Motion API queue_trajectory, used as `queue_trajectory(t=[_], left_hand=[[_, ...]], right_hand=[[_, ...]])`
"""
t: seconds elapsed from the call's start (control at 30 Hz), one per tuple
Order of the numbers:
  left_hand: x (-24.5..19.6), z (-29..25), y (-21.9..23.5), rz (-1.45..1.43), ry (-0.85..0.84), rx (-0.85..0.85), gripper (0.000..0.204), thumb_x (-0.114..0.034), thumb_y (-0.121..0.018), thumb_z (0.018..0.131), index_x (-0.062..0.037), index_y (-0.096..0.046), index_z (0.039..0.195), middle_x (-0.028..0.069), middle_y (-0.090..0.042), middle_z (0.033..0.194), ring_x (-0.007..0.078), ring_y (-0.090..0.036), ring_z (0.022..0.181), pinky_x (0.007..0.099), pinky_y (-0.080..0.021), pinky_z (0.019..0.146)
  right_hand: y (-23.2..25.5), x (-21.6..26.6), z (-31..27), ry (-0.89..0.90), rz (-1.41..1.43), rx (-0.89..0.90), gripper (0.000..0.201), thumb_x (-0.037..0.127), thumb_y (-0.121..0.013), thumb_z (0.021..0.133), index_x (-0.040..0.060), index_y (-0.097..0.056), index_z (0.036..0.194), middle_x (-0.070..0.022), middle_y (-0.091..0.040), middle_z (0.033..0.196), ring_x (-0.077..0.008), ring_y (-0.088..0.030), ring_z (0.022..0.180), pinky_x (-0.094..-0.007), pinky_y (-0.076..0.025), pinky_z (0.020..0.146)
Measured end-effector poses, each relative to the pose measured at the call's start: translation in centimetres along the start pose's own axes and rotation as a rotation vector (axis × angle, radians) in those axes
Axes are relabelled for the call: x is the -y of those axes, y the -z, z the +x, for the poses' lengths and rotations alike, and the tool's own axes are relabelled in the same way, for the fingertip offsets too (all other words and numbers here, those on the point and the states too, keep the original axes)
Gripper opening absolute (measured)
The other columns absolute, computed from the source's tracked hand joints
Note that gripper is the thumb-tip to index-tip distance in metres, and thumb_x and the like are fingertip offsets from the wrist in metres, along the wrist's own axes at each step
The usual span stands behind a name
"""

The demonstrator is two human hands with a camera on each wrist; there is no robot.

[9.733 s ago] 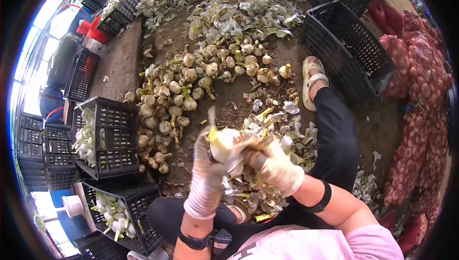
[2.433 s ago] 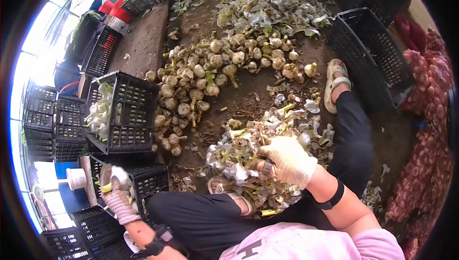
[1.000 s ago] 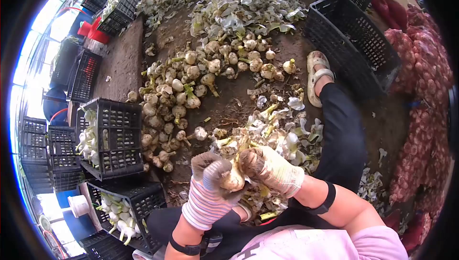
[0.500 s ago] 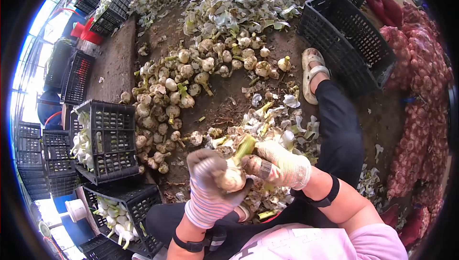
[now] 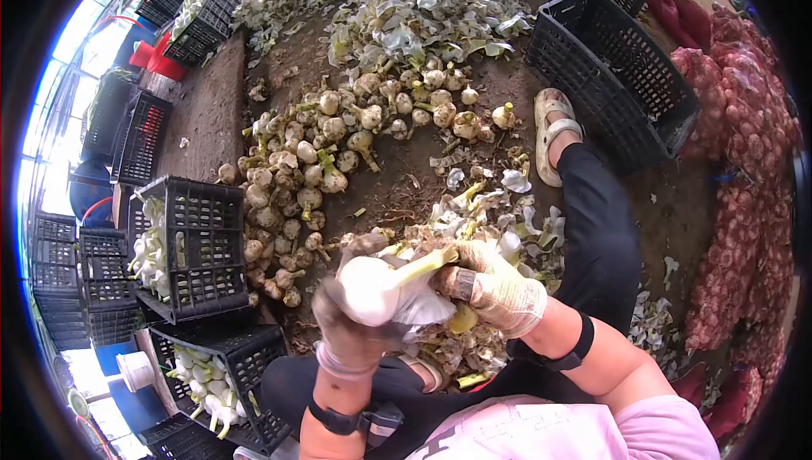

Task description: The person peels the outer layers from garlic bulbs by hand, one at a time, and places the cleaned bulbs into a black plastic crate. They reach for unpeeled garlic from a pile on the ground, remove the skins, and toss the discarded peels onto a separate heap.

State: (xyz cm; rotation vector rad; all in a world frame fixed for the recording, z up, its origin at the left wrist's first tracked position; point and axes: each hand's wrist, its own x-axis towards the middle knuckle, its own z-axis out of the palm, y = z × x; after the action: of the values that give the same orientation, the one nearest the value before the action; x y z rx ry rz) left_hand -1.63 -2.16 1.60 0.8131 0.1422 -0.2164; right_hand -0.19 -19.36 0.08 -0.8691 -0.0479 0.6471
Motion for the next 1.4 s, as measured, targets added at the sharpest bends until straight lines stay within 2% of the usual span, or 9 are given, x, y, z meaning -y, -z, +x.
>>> queue_trajectory(t=[0.47, 0.63, 0.7, 0.83, 0.97, 1.03, 1.1, 1.23, 1.4], left_hand=[[-0.6, 1.0, 0.2, 0.478, 0.152, -0.049, 0.060, -0.054, -0.063, 0.079, 0.0007, -0.060, 0.103, 0.0111, -0.062, 0.095, 0.0205, -0.060, 0.090, 0.0328, -0.049, 0.083], [-1.8, 0.7, 0.7, 0.181, 0.078, 0.159, 0.063, -0.038, -0.056, 0.088, 0.0017, -0.040, 0.135, 0.0192, -0.047, 0.135, 0.0264, -0.046, 0.125, 0.0413, -0.037, 0.103], [-2.2, 0.9, 0.9, 0.176, -0.075, 0.069, 0.063, -0.039, -0.053, 0.090, -0.0006, -0.037, 0.138, 0.0193, -0.040, 0.141, 0.0291, -0.035, 0.133, 0.0443, -0.025, 0.111], [-3.9, 0.9, 1.1, -0.261, -0.133, 0.028, 0.054, -0.039, -0.046, 0.094, -0.0059, -0.041, 0.137, 0.0161, -0.041, 0.141, 0.0307, -0.034, 0.133, 0.0532, -0.024, 0.110], [-4.9, 1.1, 5.0, -0.593, -0.110, 0.075, 0.047, -0.033, -0.042, 0.096, -0.0030, -0.045, 0.132, 0.0155, -0.046, 0.136, 0.0322, -0.041, 0.127, 0.0556, -0.030, 0.106], [-5.1, 1.0, 3.5, -0.438, -0.133, -0.100, 0.050, -0.034, -0.049, 0.094, -0.0057, -0.044, 0.134, 0.0165, -0.044, 0.138, 0.0308, -0.041, 0.128, 0.0500, -0.041, 0.101], [-4.2, 0.6, 3.1, -0.195, 0.014, -0.013, 0.052, -0.033, -0.050, 0.093, -0.0028, -0.042, 0.134, 0.0171, -0.044, 0.138, 0.0287, -0.041, 0.128, 0.0450, -0.041, 0.102], [-1.1, -0.6, 1.8, 0.312, 0.077, 0.041, 0.049, -0.032, -0.048, 0.096, -0.0049, -0.042, 0.136, 0.0133, -0.053, 0.128, 0.0220, -0.047, 0.122, 0.0357, -0.045, 0.096], [0.2, 0.0, 2.2, -0.159, 0.185, -0.209, 0.047, -0.036, -0.042, 0.098, -0.0059, -0.043, 0.134, 0.0117, -0.049, 0.132, 0.0194, -0.047, 0.122, 0.0358, -0.043, 0.098]], right_hand=[[1.0, 1.7, -0.4, 0.046, -0.326, -0.122, 0.026, 0.003, -0.045, 0.078, 0.0025, -0.060, 0.099, -0.0025, -0.060, 0.083, -0.0104, -0.055, 0.077, -0.0234, -0.046, 0.070], [4.4, 1.8, -0.1, 0.007, -0.494, -0.248, 0.024, 0.007, -0.049, 0.080, 0.0022, -0.059, 0.101, -0.0025, -0.058, 0.084, -0.0105, -0.053, 0.077, -0.0250, -0.045, 0.070], [4.9, 1.2, -0.6, -0.084, -0.903, 0.168, 0.024, 0.005, -0.050, 0.081, 0.0012, -0.059, 0.103, -0.0042, -0.059, 0.085, -0.0115, -0.051, 0.076, -0.0247, -0.044, 0.070], [6.4, 0.9, -1.8, 0.298, -0.180, 0.348, 0.030, 0.023, -0.065, 0.083, -0.0022, -0.058, 0.098, -0.0148, -0.062, 0.093, -0.0292, -0.059, 0.087, -0.0403, -0.048, 0.079], [4.8, 2.4, -2.5, 0.113, 0.383, 0.101, 0.041, 0.028, -0.074, 0.074, 0.0005, -0.060, 0.100, -0.0162, -0.062, 0.101, -0.0320, -0.059, 0.098, -0.0442, -0.049, 0.088], [5.8, 2.6, 0.7, 0.051, -0.417, 0.301, 0.067, 0.025, -0.081, 0.064, 0.0036, -0.052, 0.121, -0.0160, -0.059, 0.107, -0.0322, -0.056, 0.104, -0.0426, -0.045, 0.091], [2.4, 1.0, 0.1, 0.248, -1.446, -0.092, 0.087, 0.025, -0.082, 0.059, 0.0098, -0.041, 0.134, -0.0203, -0.053, 0.118, -0.0378, -0.050, 0.111, -0.0461, -0.040, 0.095], [-0.7, -0.2, 1.1, 0.554, -1.545, -0.094, 0.081, 0.021, -0.078, 0.056, 0.0153, -0.047, 0.131, -0.0151, -0.050, 0.124, -0.0338, -0.045, 0.118, -0.0503, -0.030, 0.104], [0.4, -1.0, 1.8, 0.496, -1.675, 0.034, 0.047, 0.006, -0.062, 0.050, 0.0067, -0.064, 0.096, -0.0102, -0.063, 0.091, -0.0302, -0.057, 0.100, -0.0491, -0.036, 0.099]])
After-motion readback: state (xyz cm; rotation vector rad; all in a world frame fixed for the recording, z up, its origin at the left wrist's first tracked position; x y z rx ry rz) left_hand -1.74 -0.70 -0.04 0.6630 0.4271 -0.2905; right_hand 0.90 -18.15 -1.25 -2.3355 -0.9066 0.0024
